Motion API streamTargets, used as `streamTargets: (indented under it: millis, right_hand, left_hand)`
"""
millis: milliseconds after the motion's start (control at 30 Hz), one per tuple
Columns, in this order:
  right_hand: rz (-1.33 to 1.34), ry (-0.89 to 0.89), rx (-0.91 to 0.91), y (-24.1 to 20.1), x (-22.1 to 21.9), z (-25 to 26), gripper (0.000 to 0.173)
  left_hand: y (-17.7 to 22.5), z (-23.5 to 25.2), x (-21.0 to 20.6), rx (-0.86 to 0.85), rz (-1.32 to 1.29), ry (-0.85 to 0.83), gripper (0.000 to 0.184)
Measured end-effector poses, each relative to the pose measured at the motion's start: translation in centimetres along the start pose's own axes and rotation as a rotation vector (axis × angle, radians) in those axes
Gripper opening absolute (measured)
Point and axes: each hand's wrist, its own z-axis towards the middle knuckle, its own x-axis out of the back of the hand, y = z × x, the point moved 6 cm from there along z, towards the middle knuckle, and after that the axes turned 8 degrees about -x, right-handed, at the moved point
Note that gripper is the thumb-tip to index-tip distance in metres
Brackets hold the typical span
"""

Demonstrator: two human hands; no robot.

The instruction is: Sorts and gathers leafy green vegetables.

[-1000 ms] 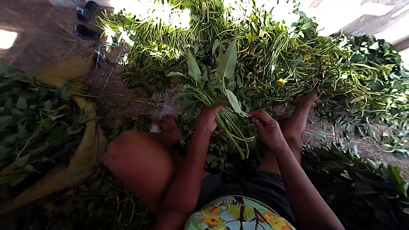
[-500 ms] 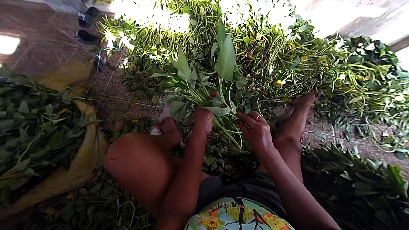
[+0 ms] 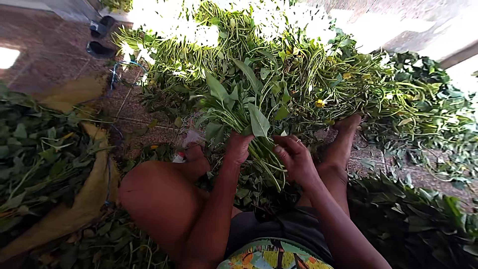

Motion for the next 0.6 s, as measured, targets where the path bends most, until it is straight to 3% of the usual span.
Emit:
streamTargets:
  millis: [100,167,267,367,400,500,600]
  right_hand:
    - [0.236,0.091,-0.249,1.6,3.3,3.6,0.037]
    - [0.339,0.199,-0.274,3.1,5.4,6.6,0.026]
    - [0.461,0.107,-0.082,1.6,6.3,9.6,0.025]
    - [0.564,-0.130,0.179,-2.4,4.9,10.2,0.063]
    - [0.600,-0.159,0.259,-3.4,4.6,10.2,0.064]
    - [0.789,-0.055,0.358,-4.4,4.0,10.0,0.027]
    - [0.993,-0.017,0.323,-4.2,3.2,9.2,0.019]
  left_hand:
    - [0.1,-0.3,0.2,0.034,-0.056,-0.010,0.036]
    - [0.1,-0.6,0.3,0.062,-0.104,-0.030,0.037]
    - [-0.1,-0.8,0.2,0.092,-0.165,-0.067,0.039]
    - [-0.4,-1.1,0.1,0.127,-0.217,-0.126,0.036]
    - [-0.7,-1.1,0.1,0.144,-0.251,-0.149,0.032]
    - [-1.3,-1.2,0.1,0.198,-0.351,-0.187,0.027]
    - [-2.1,-1.3,0.2,0.237,-0.421,-0.215,0.027]
